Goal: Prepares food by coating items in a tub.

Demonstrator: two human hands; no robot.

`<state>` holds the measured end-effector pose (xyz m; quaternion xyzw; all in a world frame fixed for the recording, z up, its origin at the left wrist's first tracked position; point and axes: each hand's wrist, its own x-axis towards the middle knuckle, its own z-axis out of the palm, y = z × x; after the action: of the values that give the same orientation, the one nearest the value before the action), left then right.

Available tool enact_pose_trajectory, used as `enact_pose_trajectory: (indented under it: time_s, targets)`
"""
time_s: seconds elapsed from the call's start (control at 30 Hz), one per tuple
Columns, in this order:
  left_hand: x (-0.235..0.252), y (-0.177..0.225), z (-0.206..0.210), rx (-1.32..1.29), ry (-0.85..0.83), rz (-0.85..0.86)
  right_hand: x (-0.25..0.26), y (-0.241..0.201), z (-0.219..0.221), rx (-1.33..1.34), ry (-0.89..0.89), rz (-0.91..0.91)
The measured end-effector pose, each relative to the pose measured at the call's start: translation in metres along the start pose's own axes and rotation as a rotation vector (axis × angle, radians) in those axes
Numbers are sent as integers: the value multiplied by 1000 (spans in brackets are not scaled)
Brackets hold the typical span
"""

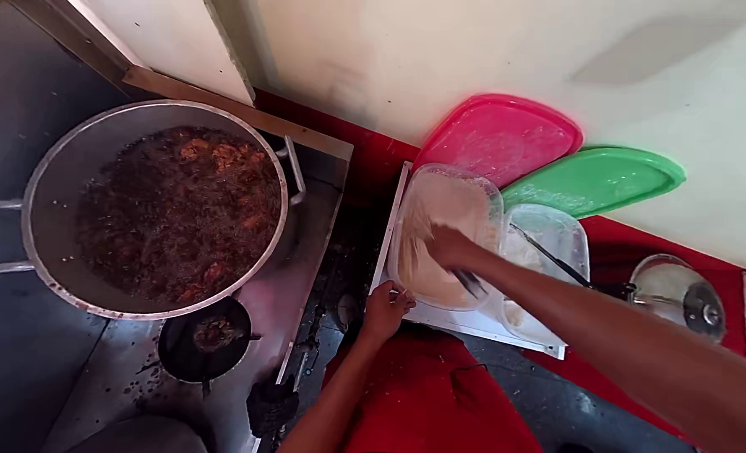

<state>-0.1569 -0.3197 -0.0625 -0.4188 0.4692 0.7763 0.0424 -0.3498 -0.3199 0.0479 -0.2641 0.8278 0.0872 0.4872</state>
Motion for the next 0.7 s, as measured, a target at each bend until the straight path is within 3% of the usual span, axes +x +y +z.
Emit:
enact_pose_trajectory:
  time_s: [0.07,0.13,0.17,0.27,0.33,0.4,0.47,0.53,0.6,0.7]
  targets:
    - [2,0,2,0,-1,8,-7,-4,14,51,12,18]
    - [2,1,2,-13,14,14,-27,12,33,-38,-98,-38]
    - [0,0,3,-18,24,13,-26,19,27,-48,-141,-60]
    - [-2,-2,8,-21,29,7,4,6,-8,93,-24,-16]
    - [-1,0,8,-21,24,3,-6,3,16,137,-4,6]
    - [-1,1,9,-34,42,3,-28,21,42,72,-96,-43]
    - [-4,-3,14,-51,67,8,-17,34,23,98,-137,-62]
    - [-7,-6,20,-63,80,11,8,27,-6,172,-57,-51]
    - [-8,-6,22,-67,91,19,-2,16,10,180,-26,-36]
    - [-9,-5,23,-87,134,35,-19,39,38,143,-168,-69]
